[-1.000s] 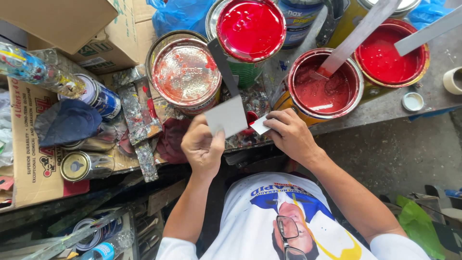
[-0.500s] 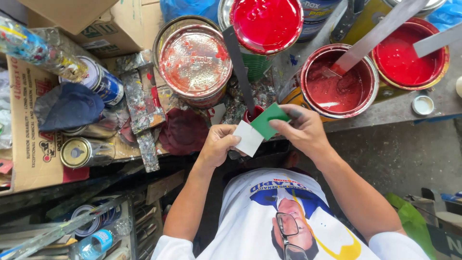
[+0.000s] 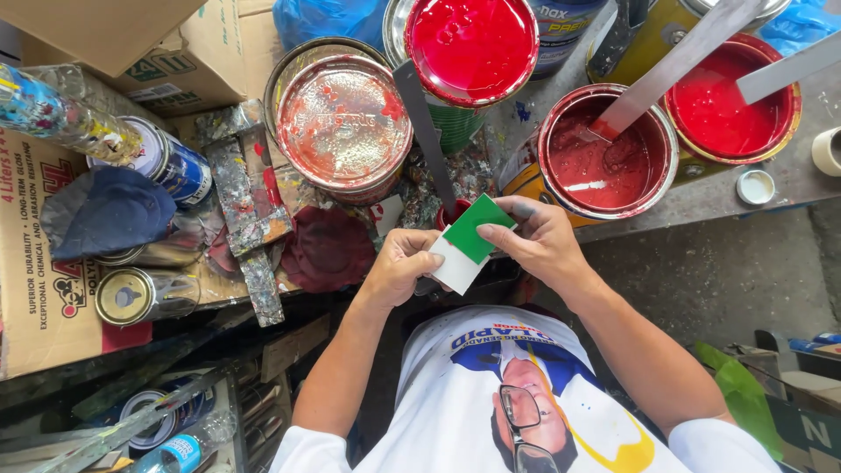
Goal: Mixing paint and applying it to test cards to match the color of a car side mirror.
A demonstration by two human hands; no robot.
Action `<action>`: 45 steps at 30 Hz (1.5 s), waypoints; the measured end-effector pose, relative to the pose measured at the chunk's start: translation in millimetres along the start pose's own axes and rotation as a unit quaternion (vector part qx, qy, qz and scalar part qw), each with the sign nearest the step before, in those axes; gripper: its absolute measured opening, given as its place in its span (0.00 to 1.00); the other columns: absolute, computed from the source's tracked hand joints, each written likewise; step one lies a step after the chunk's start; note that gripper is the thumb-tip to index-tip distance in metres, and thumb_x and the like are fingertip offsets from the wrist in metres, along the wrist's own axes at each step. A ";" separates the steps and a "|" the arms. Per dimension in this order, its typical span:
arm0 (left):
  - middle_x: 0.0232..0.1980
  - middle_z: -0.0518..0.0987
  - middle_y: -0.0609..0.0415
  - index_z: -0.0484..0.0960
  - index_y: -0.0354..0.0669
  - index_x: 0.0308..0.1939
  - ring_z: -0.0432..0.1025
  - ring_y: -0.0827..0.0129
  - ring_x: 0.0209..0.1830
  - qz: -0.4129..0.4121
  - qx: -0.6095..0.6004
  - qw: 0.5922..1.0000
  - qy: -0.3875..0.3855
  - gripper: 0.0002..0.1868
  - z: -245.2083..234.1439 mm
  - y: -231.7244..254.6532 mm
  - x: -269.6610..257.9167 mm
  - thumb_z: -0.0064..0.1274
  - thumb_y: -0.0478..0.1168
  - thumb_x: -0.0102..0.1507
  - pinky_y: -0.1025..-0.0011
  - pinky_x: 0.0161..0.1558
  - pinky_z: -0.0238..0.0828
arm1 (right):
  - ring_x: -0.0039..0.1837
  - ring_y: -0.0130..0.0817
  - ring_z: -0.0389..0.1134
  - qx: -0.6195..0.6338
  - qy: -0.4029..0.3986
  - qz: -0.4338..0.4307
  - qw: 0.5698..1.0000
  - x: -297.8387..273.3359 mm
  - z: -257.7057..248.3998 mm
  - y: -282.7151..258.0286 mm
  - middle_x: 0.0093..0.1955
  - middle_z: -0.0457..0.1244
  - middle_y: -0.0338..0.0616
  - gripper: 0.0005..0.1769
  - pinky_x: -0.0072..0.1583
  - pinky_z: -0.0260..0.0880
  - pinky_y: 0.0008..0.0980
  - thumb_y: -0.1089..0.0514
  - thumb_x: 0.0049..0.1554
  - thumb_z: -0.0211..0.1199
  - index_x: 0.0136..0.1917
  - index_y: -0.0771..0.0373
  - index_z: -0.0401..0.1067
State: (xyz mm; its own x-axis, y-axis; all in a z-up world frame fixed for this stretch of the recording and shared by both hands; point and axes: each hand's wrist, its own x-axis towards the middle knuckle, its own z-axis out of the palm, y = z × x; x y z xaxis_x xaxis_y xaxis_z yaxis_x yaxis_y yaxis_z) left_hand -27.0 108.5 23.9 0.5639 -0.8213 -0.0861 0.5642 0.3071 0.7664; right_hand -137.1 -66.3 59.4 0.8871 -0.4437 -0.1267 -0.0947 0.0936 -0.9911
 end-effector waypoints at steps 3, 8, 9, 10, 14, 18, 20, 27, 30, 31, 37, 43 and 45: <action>0.22 0.69 0.50 0.66 0.40 0.13 0.64 0.76 0.18 0.009 0.011 1.000 -0.006 0.16 6.1 7.5 0.9 0.56 0.27 0.50 0.77 0.19 0.65 | 0.33 0.20 0.64 -0.001 0.000 -0.009 1.000 1.9 2.1 -8.1 0.33 0.67 0.45 0.15 0.36 0.71 0.22 0.65 0.56 0.71 0.56 0.70 0.78; 0.23 0.70 0.49 0.66 0.39 0.13 0.61 0.78 0.19 0.023 0.014 1.000 -0.008 0.16 0.0 5.7 -1.0 0.56 0.27 0.50 0.80 0.20 0.58 | 0.30 0.23 0.63 0.005 0.041 -0.027 0.999 4.1 0.6 -12.9 0.33 0.65 0.47 0.14 0.33 0.67 0.22 0.66 0.57 0.71 0.56 0.72 0.76; 0.23 0.70 0.49 0.66 0.39 0.13 0.61 0.78 0.19 0.024 0.013 1.000 -0.007 0.16 1.3 7.7 -1.6 0.56 0.27 0.50 0.80 0.20 0.58 | 0.30 0.23 0.63 0.005 0.040 -0.027 0.999 3.2 2.2 -15.4 0.33 0.65 0.47 0.14 0.33 0.67 0.22 0.66 0.57 0.71 0.56 0.72 0.76; 0.22 0.69 0.50 0.65 0.40 0.13 0.60 0.78 0.20 0.025 0.014 1.000 -0.008 0.16 2.6 9.8 -1.8 0.56 0.27 0.50 0.80 0.20 0.57 | 0.30 0.23 0.63 0.003 0.040 -0.027 0.999 2.3 3.7 -18.1 0.32 0.65 0.47 0.15 0.33 0.67 0.22 0.65 0.56 0.71 0.56 0.72 0.76; 0.22 0.67 0.52 0.65 0.41 0.13 0.59 0.78 0.20 0.027 0.019 0.999 -0.014 0.17 1.2 9.9 -1.6 0.56 0.27 0.50 0.81 0.21 0.55 | 0.32 0.23 0.64 -0.021 0.023 -0.031 0.999 -1.4 3.2 -3.6 0.32 0.66 0.48 0.16 0.34 0.68 0.21 0.66 0.54 0.72 0.56 0.72 0.78; 0.22 0.68 0.51 0.66 0.40 0.13 0.59 0.78 0.20 0.030 0.018 0.999 -0.016 0.16 -8.4 -1.3 -1.4 0.56 0.27 0.50 0.80 0.21 0.56 | 0.34 0.22 0.65 -0.022 0.013 -0.026 0.999 -5.0 8.8 -4.8 0.33 0.67 0.48 0.16 0.35 0.70 0.21 0.66 0.55 0.72 0.57 0.71 0.78; 0.23 0.70 0.50 0.66 0.40 0.13 0.60 0.79 0.21 0.037 0.028 0.998 -0.029 0.16 -18.4 -11.3 0.2 0.57 0.28 0.50 0.81 0.22 0.54 | 0.37 0.23 0.65 -0.012 0.011 -0.028 0.999 -5.1 9.3 -2.2 0.35 0.69 0.49 0.16 0.37 0.71 0.23 0.66 0.55 0.72 0.57 0.72 0.78; 0.24 0.72 0.48 0.67 0.39 0.13 0.62 0.76 0.22 0.051 0.029 0.997 -0.040 0.16 -8.9 -1.7 -4.2 0.57 0.28 0.51 0.79 0.23 0.57 | 0.33 0.22 0.64 -0.025 0.024 -0.040 0.999 -7.9 9.0 -9.8 0.32 0.66 0.47 0.15 0.35 0.69 0.21 0.66 0.55 0.72 0.56 0.72 0.78; 0.26 0.72 0.49 0.67 0.40 0.13 0.60 0.77 0.23 0.059 0.032 0.996 -0.051 0.16 -3.2 6.0 -5.2 0.57 0.29 0.51 0.79 0.24 0.56 | 0.32 0.22 0.64 -0.017 0.041 -0.049 0.998 -8.9 4.8 -10.3 0.32 0.65 0.47 0.15 0.34 0.69 0.22 0.66 0.55 0.72 0.56 0.73 0.77; 0.25 0.72 0.48 0.67 0.41 0.13 0.60 0.77 0.23 0.061 0.035 0.996 -0.056 0.16 -5.9 2.8 -5.6 0.56 0.29 0.51 0.79 0.24 0.56 | 0.32 0.23 0.64 -0.005 0.047 -0.047 0.998 -9.7 3.1 -11.0 0.33 0.64 0.48 0.15 0.34 0.69 0.22 0.67 0.56 0.71 0.56 0.74 0.76; 0.25 0.72 0.47 0.67 0.40 0.12 0.62 0.75 0.23 0.062 0.025 0.996 -0.067 0.16 -5.3 -1.4 -10.3 0.56 0.28 0.51 0.78 0.24 0.59 | 0.31 0.24 0.64 0.009 0.067 -0.048 0.997 -17.9 0.0 -13.9 0.33 0.63 0.49 0.15 0.34 0.68 0.23 0.69 0.55 0.71 0.56 0.76 0.75; 0.26 0.73 0.45 0.66 0.39 0.13 0.63 0.74 0.23 0.064 0.025 0.995 -0.071 0.17 -15.0 -13.2 -13.0 0.57 0.28 0.51 0.77 0.23 0.61 | 0.31 0.24 0.64 0.022 0.080 -0.055 0.995 -18.8 -8.9 -4.0 0.33 0.63 0.49 0.15 0.34 0.68 0.23 0.70 0.55 0.71 0.56 0.77 0.75; 0.27 0.73 0.44 0.66 0.38 0.13 0.64 0.73 0.23 0.064 0.027 0.995 -0.072 0.16 -13.2 -8.7 -17.2 0.57 0.28 0.51 0.76 0.23 0.64 | 0.31 0.24 0.64 0.024 0.083 -0.055 0.995 -19.3 -11.7 -3.1 0.33 0.63 0.49 0.15 0.34 0.68 0.24 0.69 0.56 0.70 0.56 0.77 0.74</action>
State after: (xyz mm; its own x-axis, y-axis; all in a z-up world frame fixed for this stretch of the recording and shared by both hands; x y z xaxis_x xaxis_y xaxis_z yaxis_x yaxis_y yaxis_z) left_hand -33.7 126.3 10.3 0.5337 -0.8393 0.1035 0.4583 0.3899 0.7987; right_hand -159.3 -68.5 64.4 0.8038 -0.5943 -0.0267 0.0234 0.0763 -0.9968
